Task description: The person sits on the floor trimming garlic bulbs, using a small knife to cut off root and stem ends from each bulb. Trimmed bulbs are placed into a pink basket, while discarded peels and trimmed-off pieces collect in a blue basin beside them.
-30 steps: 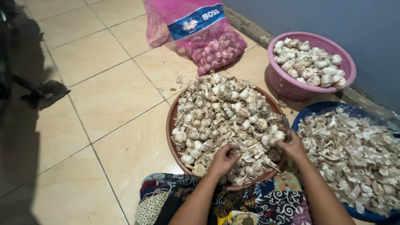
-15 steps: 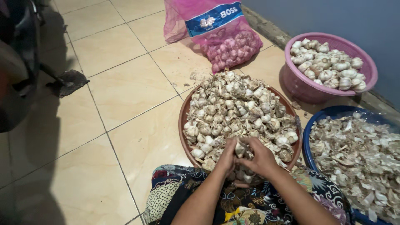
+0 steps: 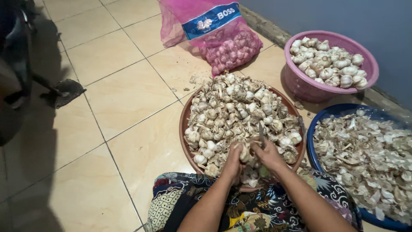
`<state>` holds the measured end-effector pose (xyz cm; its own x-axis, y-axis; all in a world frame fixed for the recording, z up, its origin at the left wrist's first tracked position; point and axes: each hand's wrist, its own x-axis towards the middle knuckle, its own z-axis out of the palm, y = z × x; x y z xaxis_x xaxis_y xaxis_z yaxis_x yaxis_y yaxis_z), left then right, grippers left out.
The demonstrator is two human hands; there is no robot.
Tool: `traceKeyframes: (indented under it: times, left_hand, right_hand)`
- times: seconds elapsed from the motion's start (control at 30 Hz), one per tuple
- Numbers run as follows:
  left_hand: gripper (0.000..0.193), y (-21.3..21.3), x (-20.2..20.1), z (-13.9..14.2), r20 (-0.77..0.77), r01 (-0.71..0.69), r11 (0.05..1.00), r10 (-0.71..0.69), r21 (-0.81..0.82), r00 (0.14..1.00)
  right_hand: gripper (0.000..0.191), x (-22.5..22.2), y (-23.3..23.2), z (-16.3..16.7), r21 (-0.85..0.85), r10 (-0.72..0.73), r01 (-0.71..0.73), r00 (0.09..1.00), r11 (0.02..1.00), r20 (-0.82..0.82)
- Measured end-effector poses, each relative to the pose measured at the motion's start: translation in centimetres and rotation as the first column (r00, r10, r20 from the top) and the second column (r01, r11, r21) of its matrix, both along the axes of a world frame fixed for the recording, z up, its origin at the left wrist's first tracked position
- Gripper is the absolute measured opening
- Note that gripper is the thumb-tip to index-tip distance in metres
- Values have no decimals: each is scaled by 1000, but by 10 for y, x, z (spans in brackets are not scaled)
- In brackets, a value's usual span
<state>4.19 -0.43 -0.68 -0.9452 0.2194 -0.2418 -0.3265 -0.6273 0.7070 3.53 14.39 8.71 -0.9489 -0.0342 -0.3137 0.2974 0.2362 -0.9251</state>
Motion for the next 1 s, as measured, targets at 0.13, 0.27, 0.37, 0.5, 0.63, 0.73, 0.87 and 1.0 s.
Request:
traceKeyframes:
  times: [0.13,0.27,0.37,0.5,0.63,0.73,0.87,1.0]
  left_hand:
    - [35,-5,-13,-9,3,-49,991,49,128,999]
    - [39,-2,-15,-8,66,46,999,-45,-1,997]
    - [40,-1,-8,-1,89,104,985,-92,-138,992]
    - [42,-7,2,1,79,97,955,-78,-281,994]
    - [44,-10,1,-3,16,61,943,-60,-327,998]
    - [47,-10,0,2,-72,59,810,-124,-583,990]
    - [46,-9,7,23,-263,-68,717,-163,-693,951]
    - [47,-3,21,46,-236,-32,635,-241,-772,941]
  right_hand:
    - [45,19,8,12,5,126,-140,877,990,-464]
    - [47,38,3,11,309,333,-208,835,928,-437]
    - [41,38,-5,11,456,429,-148,668,878,-608]
    - [43,31,-7,20,541,421,-172,823,824,-380]
    - [37,28,-7,27,524,447,-222,822,822,-353]
    - [32,25,-8,20,513,419,-230,861,827,-289]
    - [38,18,-10,-1,403,308,-174,904,899,-297]
    - [46,6,-15,-10,187,147,-94,943,978,-299]
